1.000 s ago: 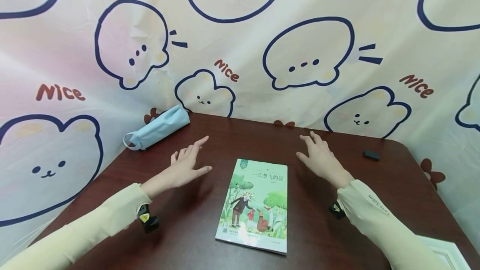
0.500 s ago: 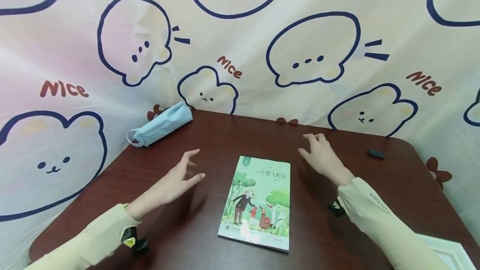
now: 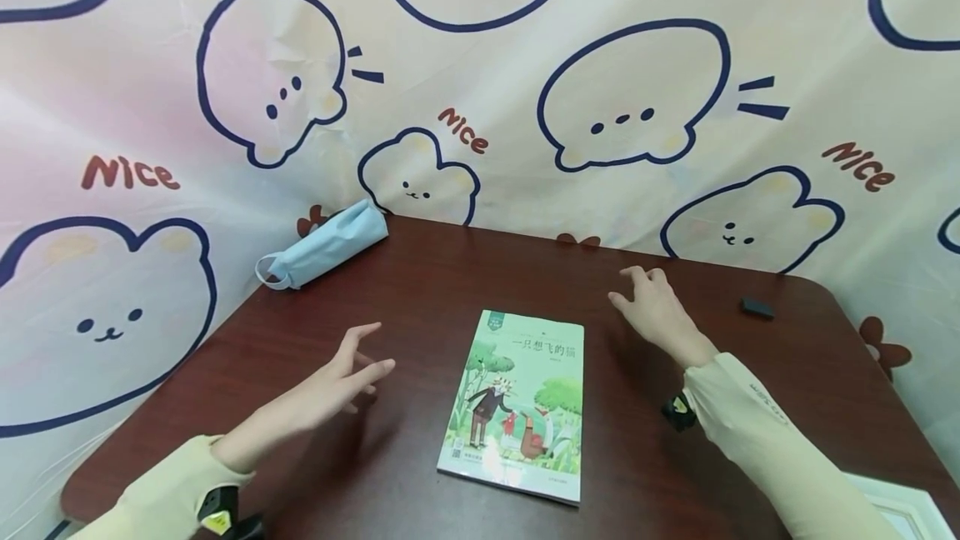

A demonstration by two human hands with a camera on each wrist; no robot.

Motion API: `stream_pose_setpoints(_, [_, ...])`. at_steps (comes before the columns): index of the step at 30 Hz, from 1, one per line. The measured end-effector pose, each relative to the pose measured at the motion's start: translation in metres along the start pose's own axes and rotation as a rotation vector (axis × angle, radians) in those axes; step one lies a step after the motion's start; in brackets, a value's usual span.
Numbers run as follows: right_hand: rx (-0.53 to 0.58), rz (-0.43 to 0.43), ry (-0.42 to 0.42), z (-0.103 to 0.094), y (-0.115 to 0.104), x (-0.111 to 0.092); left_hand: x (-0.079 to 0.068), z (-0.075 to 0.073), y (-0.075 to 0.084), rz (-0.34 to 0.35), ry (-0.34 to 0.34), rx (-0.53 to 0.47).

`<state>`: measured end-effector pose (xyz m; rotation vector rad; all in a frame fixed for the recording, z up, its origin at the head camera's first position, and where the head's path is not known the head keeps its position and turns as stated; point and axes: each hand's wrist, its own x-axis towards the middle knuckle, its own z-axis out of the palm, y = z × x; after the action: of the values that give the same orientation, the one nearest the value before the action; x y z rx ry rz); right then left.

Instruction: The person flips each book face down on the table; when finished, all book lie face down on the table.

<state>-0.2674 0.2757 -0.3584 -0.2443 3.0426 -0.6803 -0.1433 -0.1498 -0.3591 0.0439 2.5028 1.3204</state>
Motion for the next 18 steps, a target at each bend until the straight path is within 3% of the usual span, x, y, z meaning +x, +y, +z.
stream_pose_setpoints(12, [0.04,0.037,0.02,-0.001,0.003,0.003,-0.007,0.008,0.005,-0.102,0.005,-0.107])
stream_pose_setpoints(18, [0.029,0.038,0.006,0.005,0.007,0.004,-0.01,0.013,0.005,-0.107,-0.038,-0.143])
